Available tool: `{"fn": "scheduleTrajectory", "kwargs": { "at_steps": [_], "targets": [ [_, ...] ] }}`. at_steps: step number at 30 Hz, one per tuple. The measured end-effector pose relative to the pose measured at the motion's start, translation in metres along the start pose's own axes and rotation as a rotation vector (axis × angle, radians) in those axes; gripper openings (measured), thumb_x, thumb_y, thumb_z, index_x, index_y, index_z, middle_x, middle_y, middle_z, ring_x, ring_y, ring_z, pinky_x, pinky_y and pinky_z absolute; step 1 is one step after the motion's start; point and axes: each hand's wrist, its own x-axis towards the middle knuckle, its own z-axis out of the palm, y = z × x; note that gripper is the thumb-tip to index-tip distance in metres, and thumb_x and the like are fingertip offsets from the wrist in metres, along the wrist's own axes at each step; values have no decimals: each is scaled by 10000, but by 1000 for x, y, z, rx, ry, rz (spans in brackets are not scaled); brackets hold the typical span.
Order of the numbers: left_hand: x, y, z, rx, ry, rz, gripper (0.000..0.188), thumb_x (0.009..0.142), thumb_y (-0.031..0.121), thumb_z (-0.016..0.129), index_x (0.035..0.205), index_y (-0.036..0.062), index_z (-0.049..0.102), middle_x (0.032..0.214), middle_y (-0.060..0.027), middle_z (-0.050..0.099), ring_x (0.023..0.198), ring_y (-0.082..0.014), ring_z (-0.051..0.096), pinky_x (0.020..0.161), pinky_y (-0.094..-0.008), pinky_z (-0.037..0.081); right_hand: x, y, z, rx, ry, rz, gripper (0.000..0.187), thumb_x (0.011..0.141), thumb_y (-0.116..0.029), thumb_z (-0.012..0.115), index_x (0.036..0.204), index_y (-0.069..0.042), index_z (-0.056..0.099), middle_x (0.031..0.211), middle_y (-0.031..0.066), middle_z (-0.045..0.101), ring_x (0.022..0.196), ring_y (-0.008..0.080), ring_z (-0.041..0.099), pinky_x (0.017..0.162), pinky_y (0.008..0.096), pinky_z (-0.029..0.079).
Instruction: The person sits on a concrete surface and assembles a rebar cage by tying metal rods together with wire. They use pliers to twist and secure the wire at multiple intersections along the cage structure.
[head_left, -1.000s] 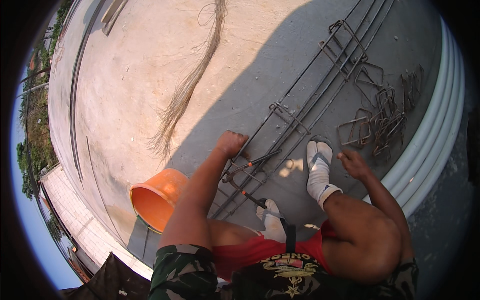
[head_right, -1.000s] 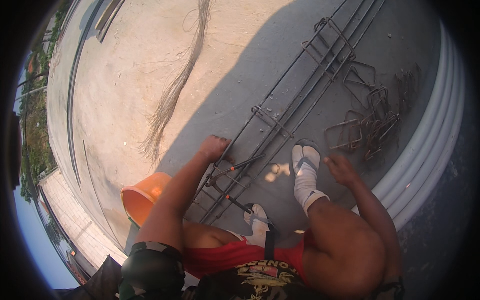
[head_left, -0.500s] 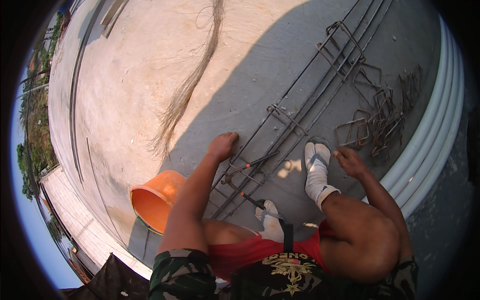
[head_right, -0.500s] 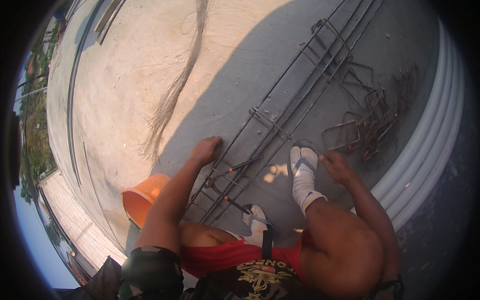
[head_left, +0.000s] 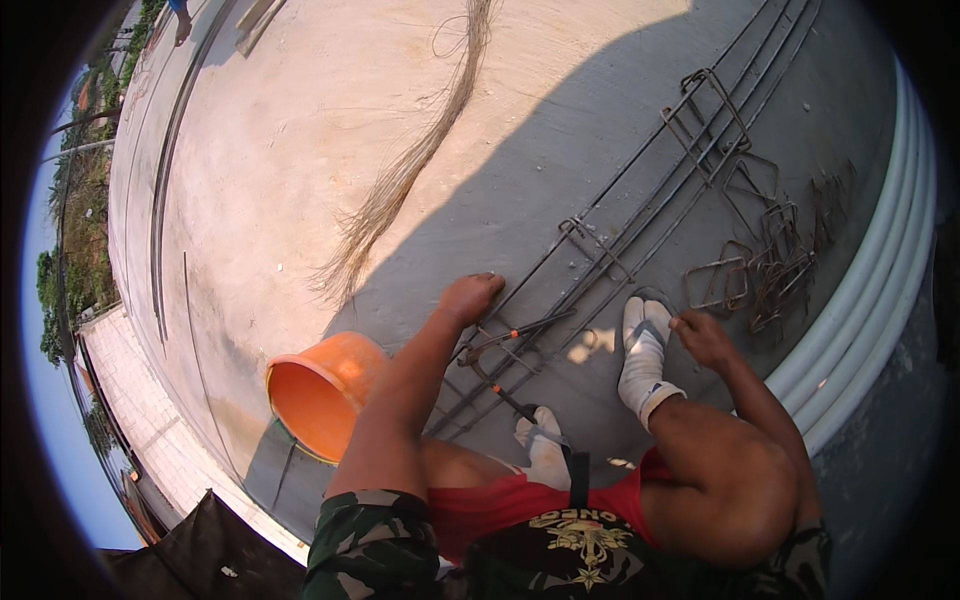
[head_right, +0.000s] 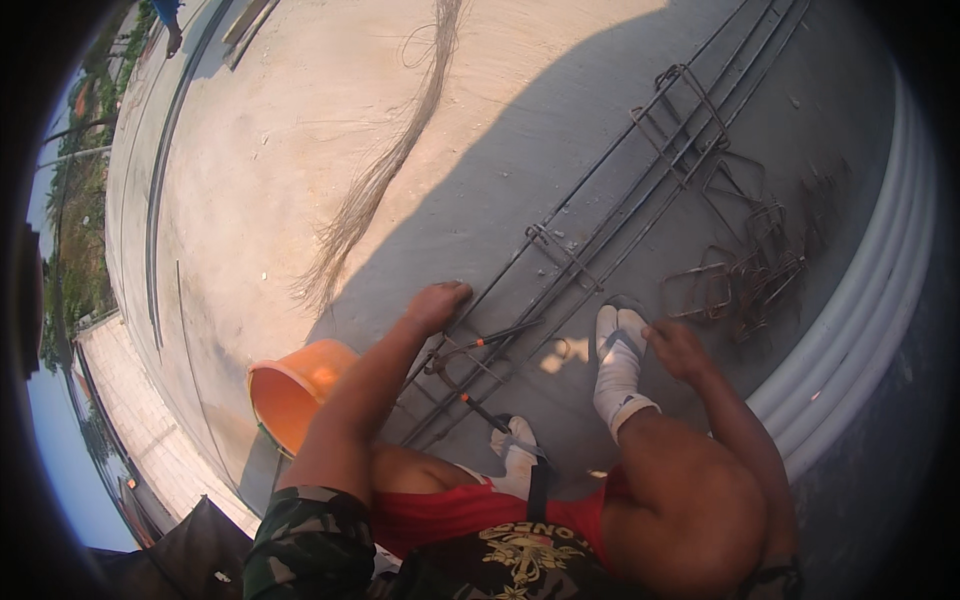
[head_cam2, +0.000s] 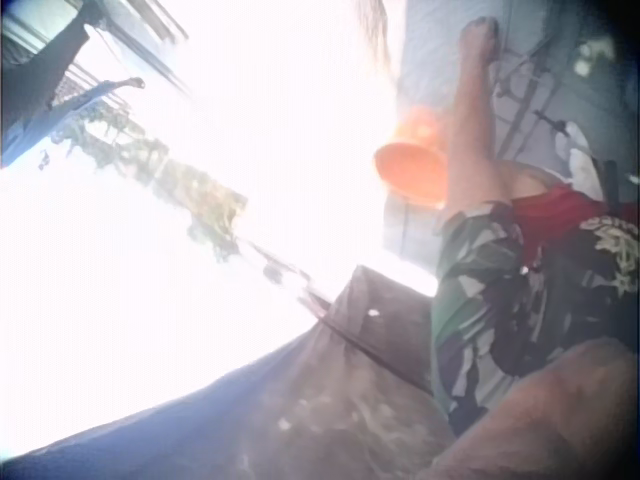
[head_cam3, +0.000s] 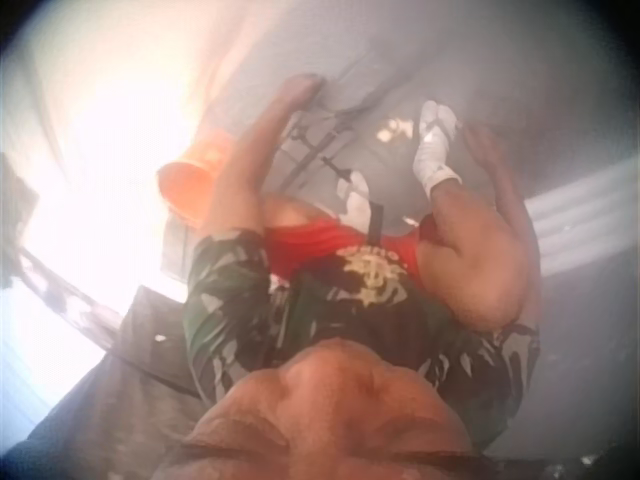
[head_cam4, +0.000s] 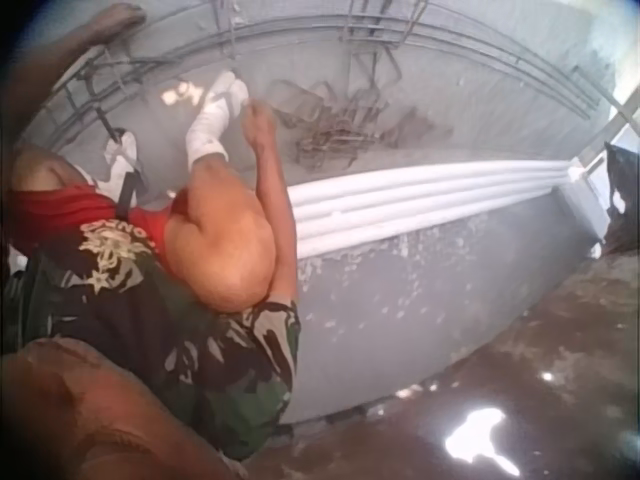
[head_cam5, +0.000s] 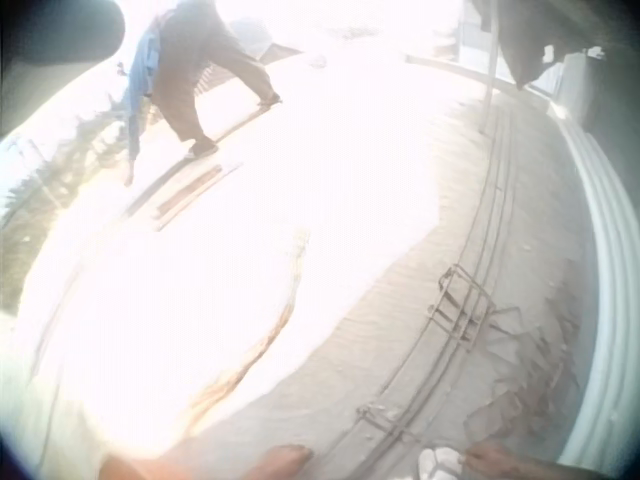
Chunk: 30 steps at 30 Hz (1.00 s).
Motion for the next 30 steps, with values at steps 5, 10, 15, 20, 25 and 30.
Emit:
{"fn": "scheduleTrajectory", "kwargs": {
  "at_steps": [5, 10, 15, 20, 25, 30],
  "targets": [
    [-35, 3, -22, -130, 119, -342, 200, 794, 147, 552, 967, 48, 574, 891, -204, 634, 871, -397, 609, 760, -488, 478, 14, -16, 2, -7, -48, -28, 380, 913, -346, 575, 838, 24, 619, 615, 39, 518, 581, 120, 474, 538, 322, 392],
    [-143, 18, -105, -255, 364, -511, 179, 808, 147, 557, 924, 25, 620, 786, -196, 654, 754, -361, 639, 709, -416, 503, 22, -23, -7, 254, -115, 125, 391, 935, -441, 536, 823, -72, 601, 577, -15, 441, 490, 81, 393, 435, 270, 293],
    [-295, 11, -107, -588, 820, -998, 145, 860, 117, 571, 889, -17, 617, 689, -102, 629, 582, -172, 616, 580, -310, 497, 24, -32, -19, 580, -47, 130, 323, 966, -427, 500, 896, -122, 578, 589, -41, 413, 444, 59, 347, 395, 240, 251],
    [-403, -40, -34, -26, 643, -1160, 283, 858, 138, 582, 1074, -42, 614, 793, -136, 648, 640, -212, 637, 628, -339, 521, 32, 1, -7, 281, -9, 20, 234, 966, -246, 508, 1016, -38, 605, 663, -5, 502, 509, 73, 426, 446, 247, 341],
    [-242, 40, -140, -316, 597, -900, 257, 869, 171, 572, 995, -40, 646, 733, -131, 636, 674, -225, 608, 662, -347, 482, 46, 14, 1, 317, 91, -39, 344, 896, -124, 491, 1194, -1, 611, 697, 17, 536, 556, 78, 437, 499, 249, 366],
    [-154, 50, -149, -200, 393, -771, 273, 875, 261, 515, 907, 26, 652, 862, -209, 662, 835, -386, 636, 735, -452, 490, 48, -18, 11, 388, -19, 79, 382, 868, -144, 541, 1215, -7, 620, 668, -1, 521, 508, 74, 409, 444, 249, 332]
  ]
}}
